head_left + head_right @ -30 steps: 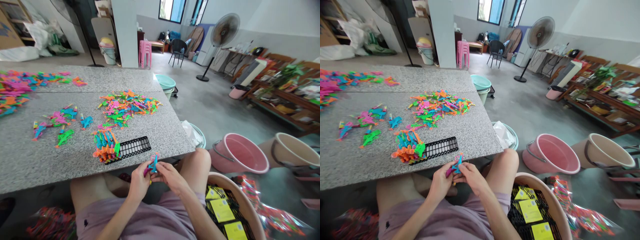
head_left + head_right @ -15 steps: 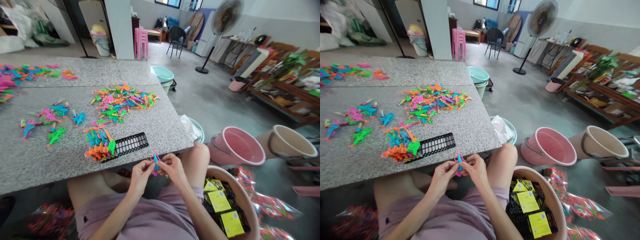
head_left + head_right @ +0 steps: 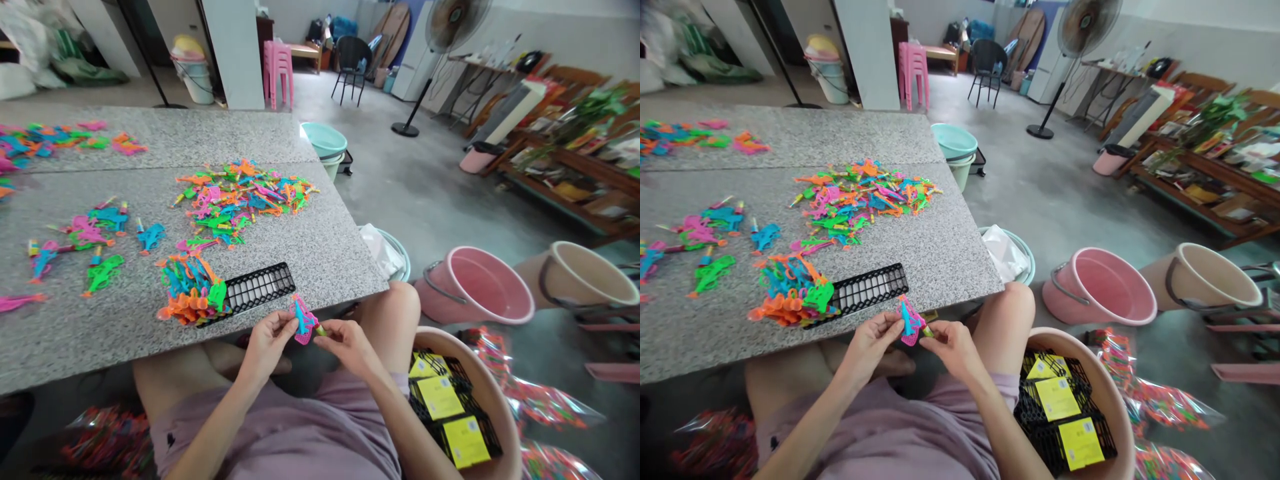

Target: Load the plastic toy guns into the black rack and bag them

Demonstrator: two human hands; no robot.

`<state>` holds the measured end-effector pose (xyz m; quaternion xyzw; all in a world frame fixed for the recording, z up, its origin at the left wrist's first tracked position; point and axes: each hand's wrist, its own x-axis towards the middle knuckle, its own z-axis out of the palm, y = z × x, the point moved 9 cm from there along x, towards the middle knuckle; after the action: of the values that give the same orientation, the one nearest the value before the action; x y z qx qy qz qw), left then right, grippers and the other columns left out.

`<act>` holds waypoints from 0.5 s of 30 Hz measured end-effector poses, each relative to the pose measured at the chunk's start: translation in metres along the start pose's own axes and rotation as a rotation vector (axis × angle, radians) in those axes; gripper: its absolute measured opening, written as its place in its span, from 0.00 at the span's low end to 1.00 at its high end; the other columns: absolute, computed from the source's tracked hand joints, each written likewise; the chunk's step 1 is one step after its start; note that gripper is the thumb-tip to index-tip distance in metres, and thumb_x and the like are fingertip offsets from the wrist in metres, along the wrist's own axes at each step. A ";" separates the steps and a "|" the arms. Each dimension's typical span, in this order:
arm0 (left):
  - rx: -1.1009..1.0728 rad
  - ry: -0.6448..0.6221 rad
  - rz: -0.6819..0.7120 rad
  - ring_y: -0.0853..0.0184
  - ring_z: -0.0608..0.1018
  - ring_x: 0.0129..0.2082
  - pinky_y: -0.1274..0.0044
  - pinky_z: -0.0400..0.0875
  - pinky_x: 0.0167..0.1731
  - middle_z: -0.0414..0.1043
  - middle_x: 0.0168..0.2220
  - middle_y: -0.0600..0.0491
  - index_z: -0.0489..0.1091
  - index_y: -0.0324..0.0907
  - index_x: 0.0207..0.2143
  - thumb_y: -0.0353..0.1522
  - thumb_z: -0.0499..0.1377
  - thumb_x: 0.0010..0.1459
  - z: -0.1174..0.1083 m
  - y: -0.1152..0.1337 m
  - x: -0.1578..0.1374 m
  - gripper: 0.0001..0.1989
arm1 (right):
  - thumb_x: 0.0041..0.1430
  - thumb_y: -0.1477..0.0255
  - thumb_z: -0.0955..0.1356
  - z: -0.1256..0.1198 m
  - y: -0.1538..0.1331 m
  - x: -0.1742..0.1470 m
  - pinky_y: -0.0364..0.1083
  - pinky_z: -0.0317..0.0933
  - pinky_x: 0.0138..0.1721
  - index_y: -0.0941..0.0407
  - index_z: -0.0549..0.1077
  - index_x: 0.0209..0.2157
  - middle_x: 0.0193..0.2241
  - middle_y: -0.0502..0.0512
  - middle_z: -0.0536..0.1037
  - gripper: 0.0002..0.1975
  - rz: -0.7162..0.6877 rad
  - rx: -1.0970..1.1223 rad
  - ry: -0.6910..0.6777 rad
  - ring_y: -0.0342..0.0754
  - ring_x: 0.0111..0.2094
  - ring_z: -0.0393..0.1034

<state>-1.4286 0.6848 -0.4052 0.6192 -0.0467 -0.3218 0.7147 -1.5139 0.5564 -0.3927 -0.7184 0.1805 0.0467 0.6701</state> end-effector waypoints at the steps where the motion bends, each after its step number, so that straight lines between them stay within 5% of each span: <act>1: 0.005 -0.012 -0.003 0.66 0.78 0.31 0.76 0.74 0.35 0.79 0.32 0.50 0.75 0.38 0.33 0.45 0.74 0.43 0.000 0.003 0.001 0.23 | 0.54 0.61 0.71 0.000 -0.006 0.001 0.42 0.55 0.29 0.58 0.80 0.34 0.23 0.48 0.73 0.14 -0.019 -0.037 0.014 0.43 0.26 0.62; 4: 0.011 -0.040 -0.003 0.67 0.78 0.32 0.77 0.73 0.36 0.79 0.34 0.51 0.74 0.39 0.37 0.45 0.75 0.42 0.003 0.011 0.001 0.25 | 0.55 0.64 0.71 0.002 -0.025 0.003 0.42 0.50 0.29 0.57 0.79 0.30 0.21 0.47 0.70 0.10 -0.077 -0.149 0.024 0.43 0.26 0.58; 10: 0.067 -0.088 -0.012 0.69 0.73 0.28 0.78 0.69 0.31 0.75 0.27 0.52 0.76 0.37 0.30 0.46 0.73 0.44 0.006 0.025 -0.009 0.21 | 0.55 0.67 0.71 0.015 -0.034 0.005 0.42 0.47 0.27 0.58 0.72 0.26 0.21 0.45 0.65 0.09 -0.025 -0.211 -0.135 0.40 0.25 0.54; 15: 0.098 -0.033 -0.005 0.73 0.68 0.25 0.81 0.65 0.28 0.71 0.25 0.55 0.74 0.38 0.29 0.46 0.72 0.47 -0.003 0.048 -0.019 0.21 | 0.53 0.66 0.72 0.036 -0.045 0.006 0.39 0.53 0.22 0.56 0.68 0.29 0.21 0.44 0.64 0.11 0.088 -0.084 -0.470 0.39 0.23 0.56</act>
<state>-1.4227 0.6985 -0.3556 0.6481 -0.0727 -0.3310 0.6820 -1.4878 0.5927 -0.3551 -0.7064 0.0485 0.2493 0.6607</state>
